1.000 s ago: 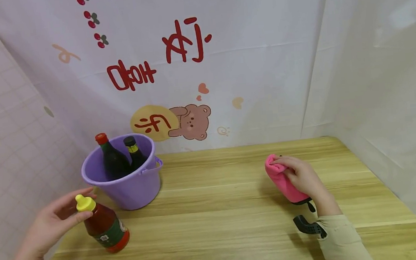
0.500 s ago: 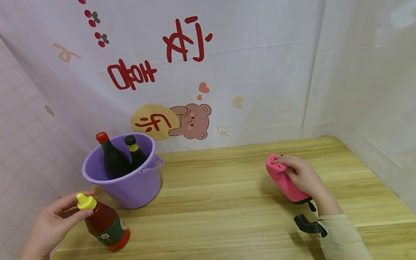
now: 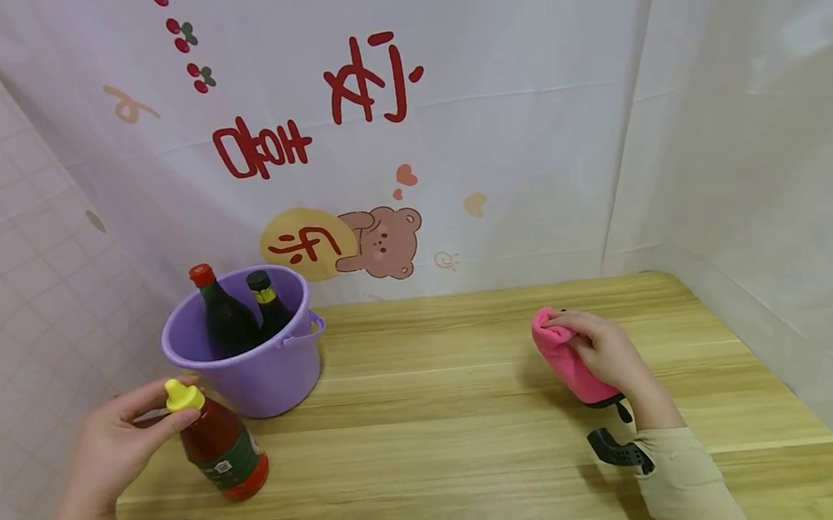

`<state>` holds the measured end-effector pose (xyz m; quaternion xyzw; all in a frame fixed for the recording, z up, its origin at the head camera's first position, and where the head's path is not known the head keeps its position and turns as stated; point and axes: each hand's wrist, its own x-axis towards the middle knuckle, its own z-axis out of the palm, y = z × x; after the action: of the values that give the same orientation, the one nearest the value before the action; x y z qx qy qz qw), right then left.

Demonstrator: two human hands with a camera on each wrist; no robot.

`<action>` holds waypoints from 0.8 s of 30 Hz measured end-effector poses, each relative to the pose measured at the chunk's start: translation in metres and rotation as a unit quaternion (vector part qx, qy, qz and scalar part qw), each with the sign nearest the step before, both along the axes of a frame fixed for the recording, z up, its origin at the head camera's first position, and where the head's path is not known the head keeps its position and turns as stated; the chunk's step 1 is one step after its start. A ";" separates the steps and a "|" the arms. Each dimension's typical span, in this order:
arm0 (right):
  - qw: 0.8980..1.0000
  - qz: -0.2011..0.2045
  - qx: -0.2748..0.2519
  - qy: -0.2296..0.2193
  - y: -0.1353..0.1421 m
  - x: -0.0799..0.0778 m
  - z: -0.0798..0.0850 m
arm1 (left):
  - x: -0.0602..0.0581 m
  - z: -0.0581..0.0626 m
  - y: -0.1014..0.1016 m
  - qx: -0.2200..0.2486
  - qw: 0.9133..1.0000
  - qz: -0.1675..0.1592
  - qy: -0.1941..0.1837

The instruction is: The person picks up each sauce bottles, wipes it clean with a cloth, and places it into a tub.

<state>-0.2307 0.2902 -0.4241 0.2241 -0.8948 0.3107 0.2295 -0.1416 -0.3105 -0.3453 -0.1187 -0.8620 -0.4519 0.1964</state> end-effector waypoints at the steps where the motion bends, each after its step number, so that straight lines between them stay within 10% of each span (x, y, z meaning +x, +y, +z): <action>1: 1.000 0.000 0.000 0.000 0.000 0.000 0.000 | -0.001 0.001 0.003 0.004 1.000 0.000 0.001; 24: 1.000 0.005 -0.001 0.013 0.000 -0.002 0.001 | -0.054 0.005 0.139 0.050 0.996 -0.078 0.014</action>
<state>-0.2326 0.2900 -0.4234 0.2327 -0.8903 0.3093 0.2400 -0.1954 -0.1718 -0.3400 -0.1817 -0.8237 -0.5067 0.1783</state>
